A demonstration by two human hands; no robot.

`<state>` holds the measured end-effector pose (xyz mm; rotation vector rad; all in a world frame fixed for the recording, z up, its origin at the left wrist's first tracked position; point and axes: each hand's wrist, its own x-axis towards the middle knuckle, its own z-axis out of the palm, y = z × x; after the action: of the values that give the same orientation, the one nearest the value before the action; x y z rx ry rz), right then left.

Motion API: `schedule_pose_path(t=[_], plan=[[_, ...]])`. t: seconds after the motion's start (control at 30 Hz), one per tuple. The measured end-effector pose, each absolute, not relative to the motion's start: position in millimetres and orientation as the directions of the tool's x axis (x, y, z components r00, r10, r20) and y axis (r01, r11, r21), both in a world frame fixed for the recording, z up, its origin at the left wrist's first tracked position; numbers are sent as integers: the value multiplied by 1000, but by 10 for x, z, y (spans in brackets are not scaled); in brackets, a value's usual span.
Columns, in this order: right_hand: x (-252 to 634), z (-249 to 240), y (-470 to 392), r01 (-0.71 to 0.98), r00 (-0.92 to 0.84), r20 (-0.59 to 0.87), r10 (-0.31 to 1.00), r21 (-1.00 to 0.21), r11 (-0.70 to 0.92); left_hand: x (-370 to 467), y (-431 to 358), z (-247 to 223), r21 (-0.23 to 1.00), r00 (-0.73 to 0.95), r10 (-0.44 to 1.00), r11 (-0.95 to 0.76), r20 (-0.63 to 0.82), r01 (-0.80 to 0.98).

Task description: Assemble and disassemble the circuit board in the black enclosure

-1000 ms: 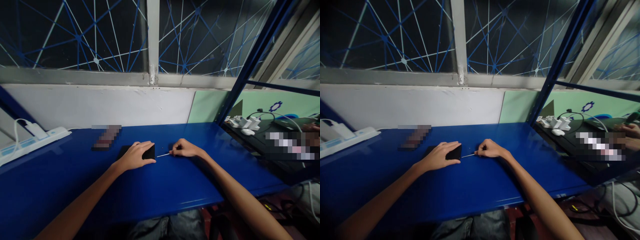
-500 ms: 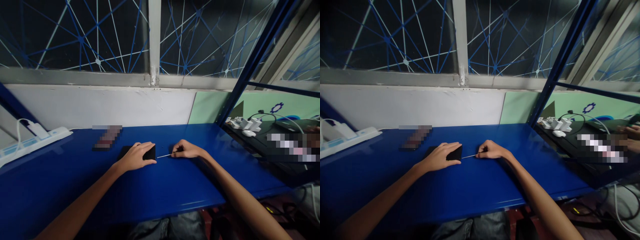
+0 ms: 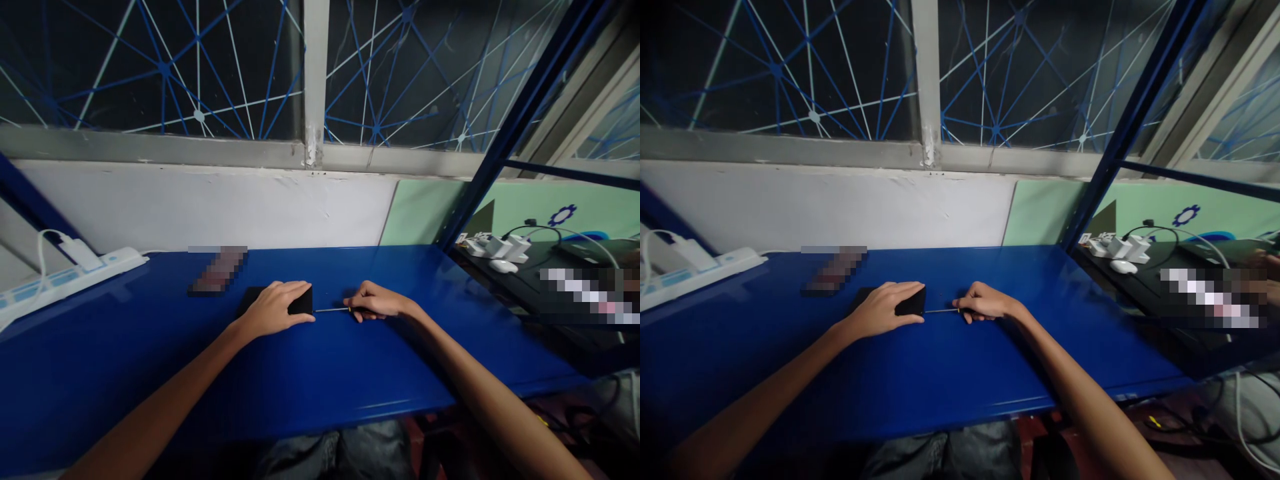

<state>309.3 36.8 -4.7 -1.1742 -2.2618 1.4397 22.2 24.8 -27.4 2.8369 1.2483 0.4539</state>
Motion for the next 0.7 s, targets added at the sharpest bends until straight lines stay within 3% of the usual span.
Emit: schedule_pose_path(t=[0.23, 0.4, 0.57, 0.7], plan=[[3108, -60, 402, 474, -711, -94, 697, -797, 375, 228, 251, -283, 93, 639, 718, -682, 276, 726], [3089, -138, 420, 519, -649, -160, 743, -807, 280, 236, 243, -265, 92, 638, 720, -680, 274, 728], [3055, -148, 411, 538, -620, -2, 785, -729, 423, 246, 240, -245, 117, 635, 732, -673, 248, 730], [3087, -112, 420, 520, -625, 26, 780, -732, 441, 251, 225, -250, 112, 649, 712, -692, 268, 713]])
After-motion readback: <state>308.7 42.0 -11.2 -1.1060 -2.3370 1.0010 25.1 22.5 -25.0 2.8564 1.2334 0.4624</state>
